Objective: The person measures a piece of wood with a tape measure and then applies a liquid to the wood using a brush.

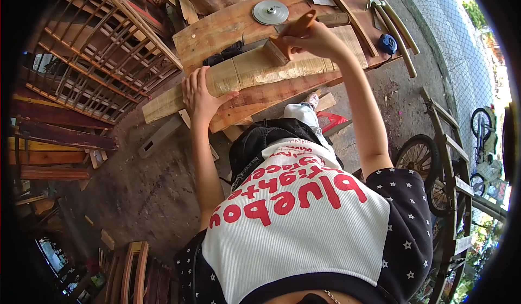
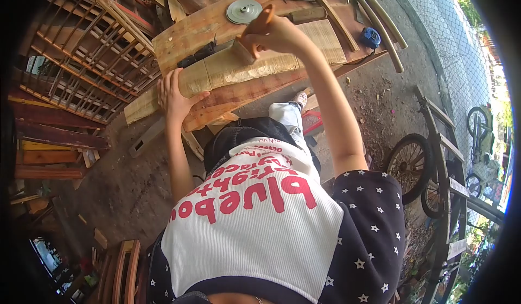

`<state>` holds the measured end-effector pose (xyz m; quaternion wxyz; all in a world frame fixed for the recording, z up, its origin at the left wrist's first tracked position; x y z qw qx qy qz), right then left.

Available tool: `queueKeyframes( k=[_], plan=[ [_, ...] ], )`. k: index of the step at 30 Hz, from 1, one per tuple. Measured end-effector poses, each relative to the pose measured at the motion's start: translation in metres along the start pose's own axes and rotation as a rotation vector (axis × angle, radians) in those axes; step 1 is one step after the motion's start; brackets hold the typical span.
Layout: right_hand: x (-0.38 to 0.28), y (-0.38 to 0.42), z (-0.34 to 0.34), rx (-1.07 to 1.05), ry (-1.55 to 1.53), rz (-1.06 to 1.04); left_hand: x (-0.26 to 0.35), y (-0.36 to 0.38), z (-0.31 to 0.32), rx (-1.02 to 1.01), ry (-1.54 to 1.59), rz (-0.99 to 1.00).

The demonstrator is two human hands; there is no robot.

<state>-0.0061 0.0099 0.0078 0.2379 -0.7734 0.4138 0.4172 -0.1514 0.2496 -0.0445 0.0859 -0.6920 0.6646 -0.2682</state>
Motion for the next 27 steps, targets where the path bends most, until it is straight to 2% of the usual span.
queueKeyframes(
  k=[2, 4, 5, 6, 8, 10, 11, 12, 13, 14, 16, 18, 19, 20, 22, 24, 26, 27],
  plan=[
    [0.025, 0.006, -0.033, 0.056, 0.154, 0.170, 0.000, 0.001, -0.002, 0.017, -0.006, 0.015],
    [0.056, 0.016, -0.081, 0.109, 0.052, 0.307, 0.001, 0.001, -0.001, 0.014, -0.002, 0.004],
    [0.079, 0.024, -0.115, 0.234, 0.234, 0.369, 0.001, 0.000, -0.001, 0.017, 0.003, -0.002],
    [0.098, 0.027, -0.150, 0.369, 0.559, 0.313, 0.002, 0.000, -0.002, 0.022, 0.005, -0.002],
    [0.033, 0.041, -0.149, 0.478, 0.917, 0.450, 0.001, 0.001, -0.002, 0.020, 0.004, 0.000],
    [0.051, 0.029, -0.122, 0.394, 0.814, 0.468, 0.001, 0.001, -0.002, 0.019, -0.003, -0.001],
    [0.037, 0.020, -0.092, 0.274, 0.749, 0.316, 0.002, 0.001, -0.001, 0.018, -0.003, -0.001],
    [0.003, 0.026, -0.066, 0.379, 0.724, 0.192, 0.001, 0.001, -0.001, 0.005, 0.005, -0.010],
    [0.002, 0.020, -0.040, 0.257, 0.707, 0.258, 0.000, 0.001, -0.001, -0.007, 0.013, -0.017],
    [-0.021, 0.022, -0.019, 0.221, 0.439, -0.029, 0.000, 0.002, -0.001, -0.010, 0.011, -0.013],
    [-0.021, 0.024, -0.008, 0.154, 0.234, -0.114, 0.000, 0.002, 0.000, -0.012, 0.002, -0.012],
    [0.024, 0.023, -0.047, 0.273, 0.412, 0.069, 0.000, 0.001, 0.000, 0.003, 0.004, -0.002],
    [0.026, 0.030, -0.070, 0.292, 0.317, 0.171, 0.001, 0.001, -0.002, 0.021, 0.005, 0.003],
    [0.066, 0.026, -0.099, 0.298, 0.400, 0.223, 0.002, 0.000, -0.001, 0.024, 0.008, 0.001],
    [0.037, 0.050, -0.143, 0.579, 0.875, 0.452, 0.002, 0.001, -0.002, 0.029, 0.018, -0.002],
    [0.041, 0.047, -0.137, 0.516, 0.909, 0.425, 0.001, 0.001, -0.002, 0.031, 0.020, -0.002],
    [0.028, 0.037, -0.089, 0.400, 0.682, 0.225, 0.001, 0.001, -0.001, 0.031, 0.020, -0.003],
    [0.012, 0.035, -0.058, 0.351, 0.666, 0.178, 0.001, 0.001, -0.001, 0.031, 0.016, -0.002]
  ],
)
Point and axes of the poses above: each hand's wrist, its own y-axis away from the middle knuckle, its own z-axis out of the palm, x = y × z, the point moved 8 cm from there along -y, towards the middle knuckle, and after that the axes turned 4 degrees about x, right-handed, at the moved point
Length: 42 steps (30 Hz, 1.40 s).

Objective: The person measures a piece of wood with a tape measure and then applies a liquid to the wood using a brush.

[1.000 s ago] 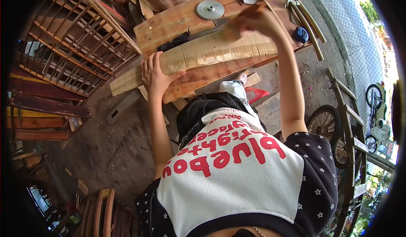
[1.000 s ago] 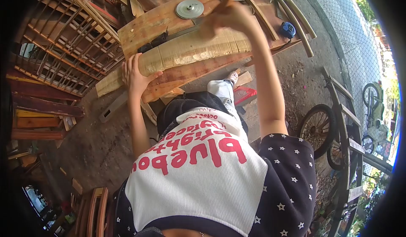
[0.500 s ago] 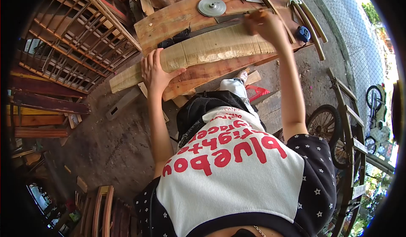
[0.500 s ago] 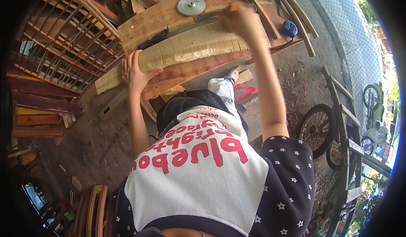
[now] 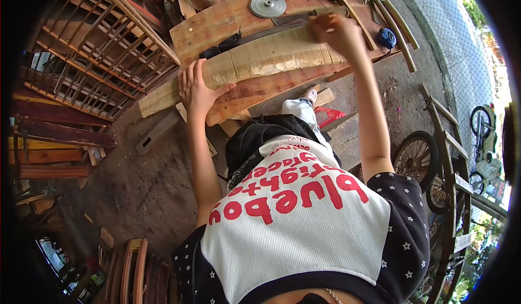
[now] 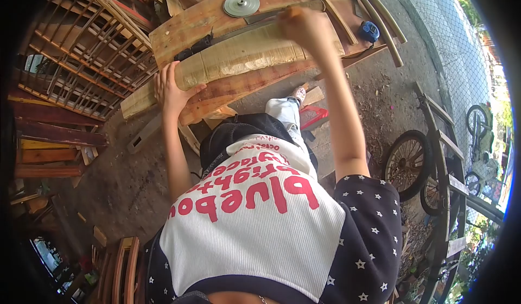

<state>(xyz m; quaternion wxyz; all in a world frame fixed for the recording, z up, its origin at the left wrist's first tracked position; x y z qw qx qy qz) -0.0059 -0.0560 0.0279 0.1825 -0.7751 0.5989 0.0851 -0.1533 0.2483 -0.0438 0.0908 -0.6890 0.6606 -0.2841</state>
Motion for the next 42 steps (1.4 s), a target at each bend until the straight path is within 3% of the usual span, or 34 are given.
queueKeyframes(
  k=[2, 4, 5, 6, 7, 9, 11, 12, 13, 14, 15, 17, 19, 21, 23, 25, 27, 28, 29, 31, 33, 35, 37, 39, 41, 42],
  plan=[
    [-0.018, 0.008, 0.016, -0.033, -0.029, -0.052, 0.000, 0.000, -0.001, -0.004, -0.008, 0.006],
    [-0.028, 0.008, 0.028, -0.127, -0.458, -0.274, -0.001, -0.001, 0.000, -0.029, 0.000, -0.016],
    [-0.010, 0.005, 0.013, -0.126, -0.256, -0.053, -0.001, -0.001, 0.001, -0.029, 0.000, -0.015],
    [0.024, -0.007, 0.014, -0.059, -0.449, 0.033, -0.001, -0.001, 0.001, -0.024, 0.001, -0.014],
    [0.058, -0.014, 0.010, -0.091, -0.360, 0.155, -0.002, -0.001, 0.001, -0.017, 0.002, -0.016],
    [0.084, -0.015, -0.038, 0.241, 0.053, 0.276, -0.002, 0.000, 0.000, -0.013, 0.000, -0.020],
    [0.082, -0.014, -0.038, 0.202, 0.293, 0.405, -0.001, -0.001, 0.000, -0.012, -0.001, -0.014],
    [0.059, -0.013, -0.025, 0.185, 0.225, 0.222, 0.000, -0.001, -0.001, -0.014, -0.003, -0.017],
    [0.043, -0.011, -0.003, 0.125, 0.201, 0.240, 0.000, -0.001, 0.000, -0.017, -0.006, -0.021],
    [-0.003, 0.004, -0.002, 0.180, 0.171, 0.076, -0.002, 0.000, 0.002, -0.020, -0.006, -0.018],
    [-0.034, 0.012, 0.012, 0.079, 0.157, 0.065, -0.003, 0.001, 0.003, -0.020, -0.014, -0.007],
    [-0.087, 0.038, 0.024, 0.000, -0.194, -0.282, -0.002, 0.000, 0.004, -0.015, -0.017, 0.007],
    [-0.073, 0.041, 0.024, -0.118, -0.377, -0.226, -0.001, -0.001, 0.003, -0.026, -0.007, -0.003],
    [-0.003, 0.020, 0.020, 0.033, -0.447, -0.115, -0.001, -0.001, 0.002, -0.028, -0.011, -0.011],
    [0.066, 0.014, -0.010, 0.128, -0.427, 0.160, -0.001, -0.001, 0.001, -0.030, -0.014, -0.023],
    [0.083, 0.020, -0.052, 0.244, -0.025, 0.275, 0.001, -0.001, 0.000, -0.036, -0.007, -0.024],
    [0.074, 0.019, -0.040, 0.243, 0.055, 0.255, 0.002, -0.002, -0.001, -0.031, -0.005, -0.024],
    [0.034, 0.026, -0.031, 0.208, 0.016, 0.130, 0.001, -0.002, -0.001, -0.026, -0.008, -0.024],
    [0.003, 0.031, -0.013, 0.118, 0.202, 0.049, 0.001, -0.001, -0.001, -0.032, -0.012, -0.023],
    [-0.033, 0.052, 0.042, 0.058, -0.014, -0.226, 0.001, -0.001, 0.000, -0.034, -0.032, -0.010],
    [-0.071, 0.072, 0.012, -0.083, -0.438, -0.210, 0.000, -0.001, 0.000, -0.033, -0.040, -0.005],
    [-0.012, 0.062, 0.007, 0.069, -0.412, -0.152, 0.000, -0.001, 0.000, -0.031, -0.040, -0.006],
    [0.051, 0.055, -0.023, 0.151, -0.432, 0.167, 0.000, -0.001, 0.000, -0.030, -0.051, -0.017],
    [0.077, 0.054, -0.058, 0.317, 0.070, 0.219, 0.000, -0.001, 0.001, -0.030, -0.044, -0.016],
    [0.059, 0.050, -0.047, 0.208, 0.196, 0.209, 0.001, -0.001, 0.002, -0.034, -0.041, -0.004],
    [0.041, 0.050, -0.028, 0.155, 0.112, 0.190, 0.000, -0.001, 0.002, -0.028, -0.037, -0.008]
  ],
)
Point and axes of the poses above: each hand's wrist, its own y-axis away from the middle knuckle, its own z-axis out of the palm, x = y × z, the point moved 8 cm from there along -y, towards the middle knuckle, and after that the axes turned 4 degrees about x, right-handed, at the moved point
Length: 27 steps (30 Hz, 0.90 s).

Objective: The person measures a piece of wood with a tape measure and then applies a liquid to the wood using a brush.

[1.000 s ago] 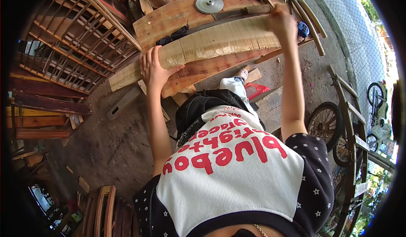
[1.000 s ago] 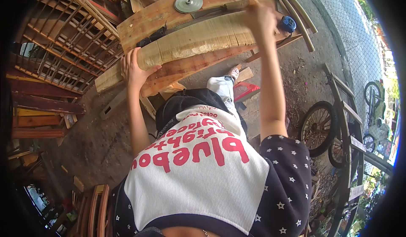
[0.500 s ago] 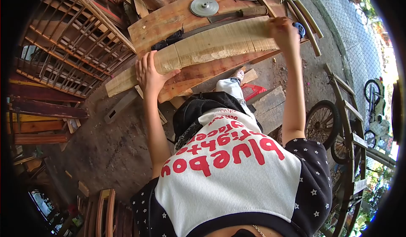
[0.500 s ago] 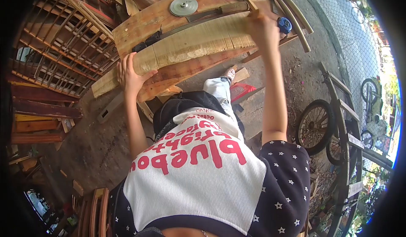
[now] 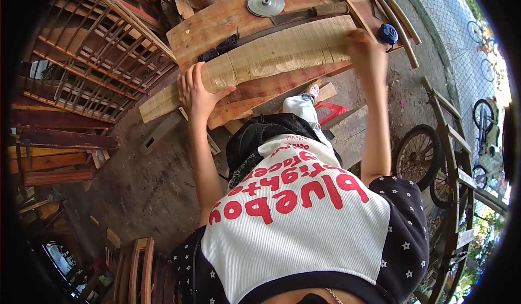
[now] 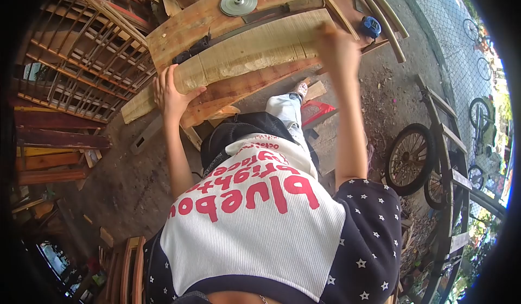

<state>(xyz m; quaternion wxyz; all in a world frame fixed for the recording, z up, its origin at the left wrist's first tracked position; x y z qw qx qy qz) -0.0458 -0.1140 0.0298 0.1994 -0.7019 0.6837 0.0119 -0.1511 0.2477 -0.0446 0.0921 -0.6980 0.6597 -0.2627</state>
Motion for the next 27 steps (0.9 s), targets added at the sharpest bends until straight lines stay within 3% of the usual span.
queueKeyframes(
  k=[1, 5, 8, 9, 10, 13, 17, 19, 20, 22, 23, 24, 25, 26, 27],
  plan=[
    [-0.029, 0.013, 0.013, 0.090, -0.048, -0.173, 0.000, 0.000, 0.000, 0.004, 0.004, -0.002],
    [-0.118, 0.063, 0.023, -0.197, -0.451, -0.276, 0.000, -0.001, 0.001, -0.019, 0.024, 0.009],
    [-0.003, 0.035, 0.066, -0.157, -0.425, -0.003, 0.000, 0.001, 0.002, -0.013, 0.008, 0.016],
    [0.004, 0.031, 0.019, -0.168, -0.477, 0.261, -0.001, 0.002, 0.003, -0.012, 0.008, 0.007],
    [0.026, 0.024, -0.005, -0.038, -0.246, 0.246, -0.002, 0.001, 0.003, -0.007, 0.007, -0.005],
    [0.040, 0.020, -0.037, 0.086, 0.052, 0.296, -0.003, 0.002, 0.004, 0.007, 0.015, 0.012],
    [-0.048, 0.040, 0.015, -0.149, -0.089, 0.074, 0.000, 0.002, 0.002, -0.025, 0.003, -0.004],
    [-0.095, 0.061, 0.028, -0.323, -0.329, -0.117, 0.000, 0.000, 0.002, -0.029, 0.015, -0.008],
    [-0.089, 0.061, 0.032, -0.319, -0.329, -0.114, 0.000, 0.000, 0.003, -0.028, 0.017, -0.003],
    [-0.060, 0.052, 0.031, -0.193, -0.258, -0.060, -0.003, 0.001, 0.004, -0.028, 0.017, -0.008],
    [-0.041, 0.044, 0.007, -0.093, -0.480, -0.007, -0.003, 0.001, 0.003, -0.026, 0.017, -0.010],
    [0.013, 0.026, 0.033, -0.135, -0.254, 0.179, -0.003, 0.001, 0.003, -0.025, 0.023, -0.003],
    [0.021, 0.022, -0.005, -0.048, -0.231, 0.252, -0.002, 0.001, 0.003, -0.022, 0.030, 0.002],
    [0.038, 0.016, -0.023, -0.020, 0.034, 0.359, -0.004, 0.001, 0.004, -0.019, 0.031, -0.003],
    [0.036, 0.016, -0.036, 0.158, 0.081, 0.256, -0.004, 0.000, 0.005, -0.016, 0.026, 0.007]
  ],
)
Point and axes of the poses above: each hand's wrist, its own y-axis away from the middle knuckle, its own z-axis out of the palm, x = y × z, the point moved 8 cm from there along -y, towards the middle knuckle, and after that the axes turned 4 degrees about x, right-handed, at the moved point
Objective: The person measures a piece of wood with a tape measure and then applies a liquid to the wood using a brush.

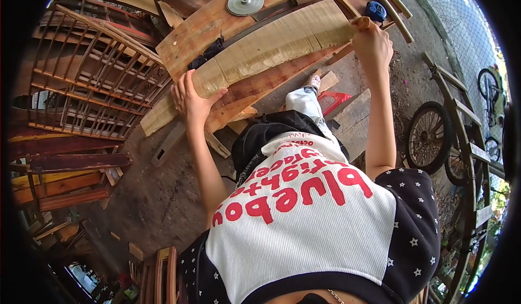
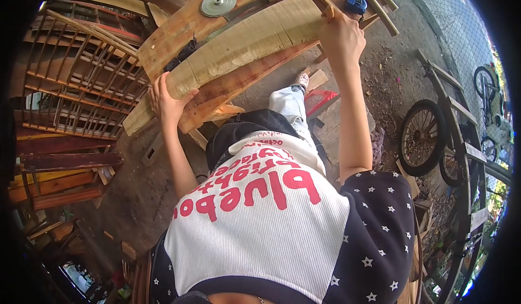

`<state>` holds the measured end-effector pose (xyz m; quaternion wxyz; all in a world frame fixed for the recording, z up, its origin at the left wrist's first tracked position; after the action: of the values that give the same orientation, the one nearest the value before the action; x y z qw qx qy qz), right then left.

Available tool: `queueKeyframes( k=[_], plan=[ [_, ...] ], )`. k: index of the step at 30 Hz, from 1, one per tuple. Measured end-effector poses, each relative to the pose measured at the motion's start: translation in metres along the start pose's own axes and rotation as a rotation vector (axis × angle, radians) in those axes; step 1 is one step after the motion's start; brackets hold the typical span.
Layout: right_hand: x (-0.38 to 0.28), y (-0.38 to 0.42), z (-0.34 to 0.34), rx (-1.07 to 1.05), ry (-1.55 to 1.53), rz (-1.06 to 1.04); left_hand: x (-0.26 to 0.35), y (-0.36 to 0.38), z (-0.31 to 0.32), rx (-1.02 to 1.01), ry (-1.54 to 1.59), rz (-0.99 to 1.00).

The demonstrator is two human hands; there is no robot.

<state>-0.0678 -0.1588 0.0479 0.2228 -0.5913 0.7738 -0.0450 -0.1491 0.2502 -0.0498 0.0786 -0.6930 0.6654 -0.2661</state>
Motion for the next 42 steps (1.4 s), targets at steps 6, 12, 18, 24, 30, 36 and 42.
queueKeyframes(
  k=[6, 12, 18, 24, 30, 36, 42],
  plan=[
    [-0.132, 0.074, 0.045, -0.116, -0.115, -0.388, 0.001, 0.001, -0.003, 0.029, 0.002, 0.008],
    [-0.139, 0.071, 0.058, -0.360, -0.364, -0.433, 0.002, 0.001, -0.004, 0.073, 0.011, 0.022],
    [-0.104, 0.025, 0.038, -0.158, -0.181, -0.269, 0.006, 0.002, -0.006, 0.042, 0.014, -0.021],
    [-0.239, 0.139, 0.047, -0.544, -0.578, -0.635, 0.000, 0.005, 0.003, 0.002, -0.071, 0.042],
    [-0.107, 0.030, 0.040, -0.253, -0.174, -0.209, 0.005, 0.004, -0.007, 0.028, 0.022, -0.043],
    [-0.175, 0.090, 0.042, -0.203, -0.195, -0.465, 0.004, 0.005, -0.006, 0.024, 0.007, -0.041],
    [-0.161, 0.084, 0.067, -0.501, -0.410, -0.478, 0.005, 0.003, -0.006, 0.030, 0.009, -0.020]
  ],
)
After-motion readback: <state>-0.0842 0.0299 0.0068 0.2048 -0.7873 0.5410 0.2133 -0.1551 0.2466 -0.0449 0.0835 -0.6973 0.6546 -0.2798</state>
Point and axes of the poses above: each hand's wrist, its own y-axis away from the middle knuckle, its own z-axis out of the palm, x = y × z, the point moved 8 cm from there along -y, towards the middle knuckle, and after that the axes turned 4 degrees about x, right-handed, at the moved point
